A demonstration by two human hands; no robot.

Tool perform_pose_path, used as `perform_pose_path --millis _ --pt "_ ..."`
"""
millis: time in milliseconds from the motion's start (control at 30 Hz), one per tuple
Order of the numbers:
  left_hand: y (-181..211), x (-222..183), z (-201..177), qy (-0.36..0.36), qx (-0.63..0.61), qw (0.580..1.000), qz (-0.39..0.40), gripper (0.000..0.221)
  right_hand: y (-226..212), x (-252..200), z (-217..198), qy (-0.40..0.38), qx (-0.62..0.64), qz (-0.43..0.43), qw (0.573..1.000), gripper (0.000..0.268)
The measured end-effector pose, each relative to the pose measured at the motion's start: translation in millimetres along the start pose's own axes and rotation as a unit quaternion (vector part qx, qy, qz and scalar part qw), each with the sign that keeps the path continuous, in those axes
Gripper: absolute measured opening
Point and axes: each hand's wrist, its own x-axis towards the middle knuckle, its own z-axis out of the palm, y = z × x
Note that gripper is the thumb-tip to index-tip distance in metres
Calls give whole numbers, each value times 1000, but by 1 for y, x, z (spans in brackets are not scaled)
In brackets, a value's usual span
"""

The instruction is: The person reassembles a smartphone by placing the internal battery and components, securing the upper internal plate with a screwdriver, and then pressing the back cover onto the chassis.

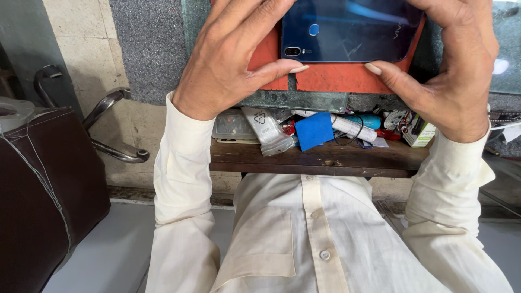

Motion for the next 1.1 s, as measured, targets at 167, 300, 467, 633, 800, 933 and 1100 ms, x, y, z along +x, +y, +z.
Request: perform_pose_path --millis 167,300,467,633,800,933,1100 --pt "0 1 -1 3 0 1000 -1 77 0 1 1 5 12 3 1000 55" --pt "1 1 0 16 -16 1000 -10 79 0 0 2 5 5 8 1000 55" --pt "5 4 -5 2 -28 999 -24 77 2 -2 4 14 7 16 1000 54" --pt "10 8 -11 -26 -13 999 -16 68 5 -3 6 23 19 10 999 54" --pt "25 7 -8 -57 59 997 -3 62 6 -1 5 30 18 13 999 56" --pt "38 3 -6 -84 84 992 -44 65 2 -1 6 33 -1 11 999 58" --pt "44 -7 -8 -82 118 989 -29 70 1 -1 5 27 -13 12 999 62"
